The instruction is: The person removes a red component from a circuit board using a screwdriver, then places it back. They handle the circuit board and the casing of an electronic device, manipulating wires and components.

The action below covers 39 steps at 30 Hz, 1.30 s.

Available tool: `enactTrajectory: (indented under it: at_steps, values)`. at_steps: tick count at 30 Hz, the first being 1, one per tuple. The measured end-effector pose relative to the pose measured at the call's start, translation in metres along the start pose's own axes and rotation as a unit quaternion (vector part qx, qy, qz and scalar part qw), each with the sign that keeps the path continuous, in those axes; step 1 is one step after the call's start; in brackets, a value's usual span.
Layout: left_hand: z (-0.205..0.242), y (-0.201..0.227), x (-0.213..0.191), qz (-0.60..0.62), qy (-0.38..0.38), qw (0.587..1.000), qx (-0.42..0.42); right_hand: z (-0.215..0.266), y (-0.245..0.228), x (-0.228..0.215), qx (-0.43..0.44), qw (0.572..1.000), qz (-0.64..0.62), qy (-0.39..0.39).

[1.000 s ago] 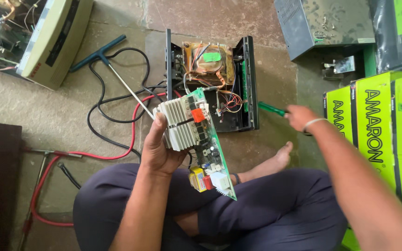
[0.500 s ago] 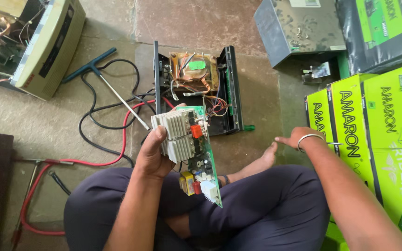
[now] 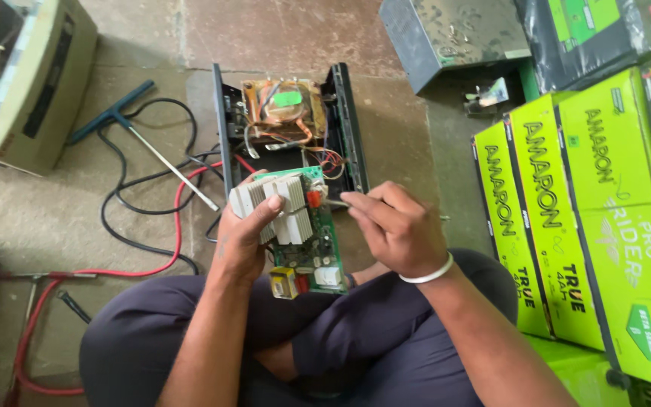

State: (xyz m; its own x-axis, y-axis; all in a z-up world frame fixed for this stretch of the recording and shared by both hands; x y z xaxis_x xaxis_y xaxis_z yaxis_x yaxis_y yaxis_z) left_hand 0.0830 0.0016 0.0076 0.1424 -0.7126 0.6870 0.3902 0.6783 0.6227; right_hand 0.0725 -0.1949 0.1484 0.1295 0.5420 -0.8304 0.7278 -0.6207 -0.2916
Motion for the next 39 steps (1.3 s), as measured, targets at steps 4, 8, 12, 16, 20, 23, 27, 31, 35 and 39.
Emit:
enactTrajectory:
  at_steps: [4,8,12,16,20,23,27,31,35,39]
  values:
    - [-0.001,-0.003,0.006,-0.023,0.013,1.000,-0.007,-0.002,-0.002,-0.003,0.021,0.999,0.041,0.009]
    - [0.003,0.001,0.009,-0.049,0.014,0.999,0.003,0.009,0.001,0.001,0.019,0.997,0.073,0.007]
    - [0.007,0.005,0.018,-0.070,-0.002,0.997,0.022,0.015,0.004,0.004,0.032,0.995,0.090,0.003]
    - [0.010,0.006,0.020,-0.107,0.019,0.994,0.029,0.017,0.005,0.007,0.065,0.992,0.105,-0.015]
    - [0.011,0.002,0.022,-0.134,0.042,0.989,0.036,0.019,0.002,0.007,0.081,0.981,0.173,-0.032]
    - [0.015,-0.004,0.022,-0.174,0.071,0.981,0.050,0.020,0.002,0.005,0.073,0.978,0.189,-0.044]
    - [0.016,-0.010,0.019,-0.180,0.051,0.982,0.032,0.022,0.008,0.003,0.059,0.987,0.146,-0.044]
    - [0.011,-0.011,0.017,-0.163,0.026,0.986,0.024,0.021,0.017,0.003,0.042,0.996,0.066,-0.035]
    - [0.011,-0.015,0.015,-0.164,0.030,0.986,0.018,0.024,0.020,0.006,0.012,0.998,0.050,-0.033]
    - [0.012,-0.013,0.015,-0.192,0.025,0.981,0.022,0.026,0.027,0.008,0.024,0.998,0.038,-0.047]
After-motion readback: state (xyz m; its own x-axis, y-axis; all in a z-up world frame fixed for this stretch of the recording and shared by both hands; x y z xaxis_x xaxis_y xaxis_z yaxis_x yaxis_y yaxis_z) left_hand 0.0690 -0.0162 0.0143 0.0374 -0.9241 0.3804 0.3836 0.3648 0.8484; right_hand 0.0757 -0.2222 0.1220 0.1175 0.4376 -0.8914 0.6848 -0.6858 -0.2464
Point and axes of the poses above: each hand's wrist, its own z-axis away from the middle knuckle, its own x-axis out of the palm, y = z × x, the point moved 6 cm from there along -z, towards the middle knuckle, and after that the axes turned 11 degrees about -x, right-handed, at the moved point
